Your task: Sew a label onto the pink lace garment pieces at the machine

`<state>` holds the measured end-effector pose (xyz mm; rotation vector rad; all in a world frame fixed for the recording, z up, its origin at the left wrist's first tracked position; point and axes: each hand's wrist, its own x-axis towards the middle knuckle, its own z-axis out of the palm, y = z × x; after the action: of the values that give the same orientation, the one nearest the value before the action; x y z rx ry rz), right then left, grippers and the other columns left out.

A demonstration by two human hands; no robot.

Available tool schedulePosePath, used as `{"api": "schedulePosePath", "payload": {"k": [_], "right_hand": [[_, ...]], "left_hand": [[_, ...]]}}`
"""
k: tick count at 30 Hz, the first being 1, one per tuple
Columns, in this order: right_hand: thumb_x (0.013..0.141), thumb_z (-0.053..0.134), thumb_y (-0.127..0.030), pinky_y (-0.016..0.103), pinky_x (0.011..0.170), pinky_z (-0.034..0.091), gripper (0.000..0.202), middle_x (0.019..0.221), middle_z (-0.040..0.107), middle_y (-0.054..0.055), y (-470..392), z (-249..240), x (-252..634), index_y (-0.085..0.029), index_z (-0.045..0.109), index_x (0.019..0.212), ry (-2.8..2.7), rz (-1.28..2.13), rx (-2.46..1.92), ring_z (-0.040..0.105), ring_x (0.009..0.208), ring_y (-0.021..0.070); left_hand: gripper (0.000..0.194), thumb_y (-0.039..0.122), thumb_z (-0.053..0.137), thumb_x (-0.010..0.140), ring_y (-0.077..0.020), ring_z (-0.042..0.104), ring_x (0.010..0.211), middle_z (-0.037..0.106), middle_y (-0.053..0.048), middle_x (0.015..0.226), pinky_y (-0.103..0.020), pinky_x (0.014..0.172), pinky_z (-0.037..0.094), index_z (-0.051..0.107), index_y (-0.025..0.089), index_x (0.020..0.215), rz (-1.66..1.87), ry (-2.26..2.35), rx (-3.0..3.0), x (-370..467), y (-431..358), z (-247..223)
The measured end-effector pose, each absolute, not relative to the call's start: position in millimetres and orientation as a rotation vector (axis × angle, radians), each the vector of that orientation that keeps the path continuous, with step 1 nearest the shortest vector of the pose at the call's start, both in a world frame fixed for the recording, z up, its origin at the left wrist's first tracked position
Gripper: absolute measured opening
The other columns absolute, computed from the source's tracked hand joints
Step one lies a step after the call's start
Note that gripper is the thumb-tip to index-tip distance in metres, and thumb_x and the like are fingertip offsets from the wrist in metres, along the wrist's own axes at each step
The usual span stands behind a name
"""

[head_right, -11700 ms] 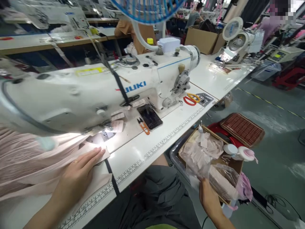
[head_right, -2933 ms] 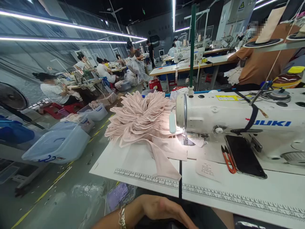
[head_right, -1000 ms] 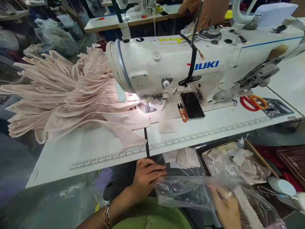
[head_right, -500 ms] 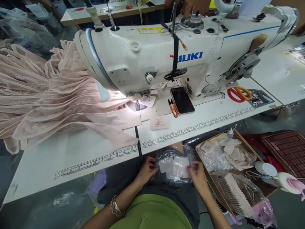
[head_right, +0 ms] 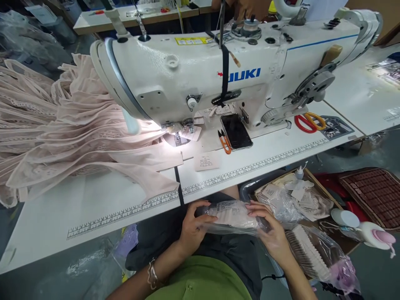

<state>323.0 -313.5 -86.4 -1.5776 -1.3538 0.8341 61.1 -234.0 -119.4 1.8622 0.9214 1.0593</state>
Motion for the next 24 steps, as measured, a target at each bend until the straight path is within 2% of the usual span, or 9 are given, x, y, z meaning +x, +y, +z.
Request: {"api": "schedulePosePath", "payload": {"k": [3, 6, 7, 9, 11, 14, 17, 20, 24], "right_hand": [[0.092, 0.061, -0.038, 0.048, 0.106, 0.047, 0.017, 0.117, 0.069, 0.007, -318, -100, 324, -0.032, 0.073, 0.102, -1.493, 0.774, -1.622, 0.057, 0.123, 0.0279], [0.09, 0.064, -0.041, 0.048, 0.105, 0.049, 0.026, 0.131, 0.064, 0.006, -327, -110, 326, -0.035, 0.072, 0.114, -1.557, 1.029, -1.65, 0.052, 0.13, 0.0279], [0.088, 0.067, -0.044, 0.047, 0.105, 0.049, 0.028, 0.138, 0.06, 0.006, -330, -111, 327, -0.035, 0.073, 0.114, -1.554, 1.136, -1.655, 0.049, 0.133, 0.0288], [0.084, 0.07, -0.051, 0.047, 0.106, 0.047, 0.024, 0.143, 0.056, 0.006, -333, -110, 326, -0.033, 0.078, 0.097, -1.505, 1.262, -1.675, 0.044, 0.137, 0.0315], [0.083, 0.067, -0.06, 0.047, 0.105, 0.046, 0.035, 0.13, 0.063, 0.009, -333, -111, 322, -0.028, 0.076, 0.071, -1.372, 1.24, -1.742, 0.05, 0.129, 0.033], [0.077, 0.062, -0.072, 0.043, 0.092, 0.05, 0.054, 0.1, 0.068, 0.011, -328, -120, 312, -0.024, 0.065, 0.052, -1.051, 1.109, -1.909, 0.061, 0.102, 0.0301], [0.067, 0.066, -0.077, 0.039, 0.083, 0.05, 0.058, 0.083, 0.063, 0.01, -323, -134, 303, -0.023, 0.057, 0.045, -0.824, 1.031, -2.009, 0.06, 0.087, 0.0277], [0.062, 0.07, -0.075, 0.04, 0.087, 0.047, 0.056, 0.083, 0.063, 0.008, -321, -148, 300, -0.024, 0.052, 0.047, -0.726, 0.974, -2.05, 0.059, 0.09, 0.0278], [0.056, 0.073, -0.075, 0.038, 0.078, 0.051, 0.055, 0.077, 0.064, 0.005, -318, -163, 299, -0.025, 0.053, 0.063, -0.562, 1.018, -2.033, 0.061, 0.081, 0.0252]], "left_hand": [[0.03, 0.008, 0.057, 0.091, -0.0243, 0.054, 0.119, 0.063, -0.008, 0.119, -0.043, 0.1, 0.046, 0.076, 0.028, 0.103, 0.976, 0.903, 2.013, 55, -236, -134], [0.025, 0.02, 0.077, 0.082, -0.0269, 0.053, 0.119, 0.064, -0.007, 0.121, -0.047, 0.103, 0.044, 0.076, 0.031, 0.105, 0.657, 0.886, 1.938, 44, -236, -138], [0.027, 0.025, 0.084, 0.076, -0.0284, 0.052, 0.121, 0.064, -0.006, 0.124, -0.048, 0.105, 0.042, 0.077, 0.032, 0.102, 0.576, 0.867, 1.892, 40, -236, -137], [0.019, 0.035, 0.088, 0.07, -0.0312, 0.049, 0.126, 0.063, -0.004, 0.128, -0.05, 0.11, 0.036, 0.08, 0.032, 0.087, 0.491, 0.858, 1.785, 35, -235, -134], [0.014, 0.04, 0.083, 0.075, -0.0301, 0.054, 0.121, 0.067, -0.005, 0.119, -0.047, 0.108, 0.037, 0.078, 0.028, 0.07, 0.499, 0.952, 1.597, 35, -235, -132], [0.033, 0.04, 0.071, 0.082, -0.0237, 0.063, 0.092, 0.067, -0.006, 0.089, -0.039, 0.092, 0.047, 0.068, 0.021, 0.055, 0.541, 1.161, 1.321, 42, -234, -140], [0.035, 0.036, 0.073, 0.075, -0.0215, 0.06, 0.085, 0.061, -0.005, 0.083, -0.035, 0.084, 0.048, 0.056, 0.019, 0.05, 0.555, 1.28, 1.218, 53, -231, -154], [0.039, 0.031, 0.081, 0.063, -0.0216, 0.06, 0.088, 0.062, -0.006, 0.09, -0.032, 0.081, 0.048, 0.047, 0.018, 0.05, 0.539, 1.347, 1.093, 60, -229, -164], [0.041, 0.031, 0.088, 0.054, -0.0171, 0.061, 0.073, 0.064, -0.004, 0.084, -0.03, 0.07, 0.05, 0.05, 0.017, 0.059, 0.489, 1.364, 0.893, 63, -230, -170]]}}
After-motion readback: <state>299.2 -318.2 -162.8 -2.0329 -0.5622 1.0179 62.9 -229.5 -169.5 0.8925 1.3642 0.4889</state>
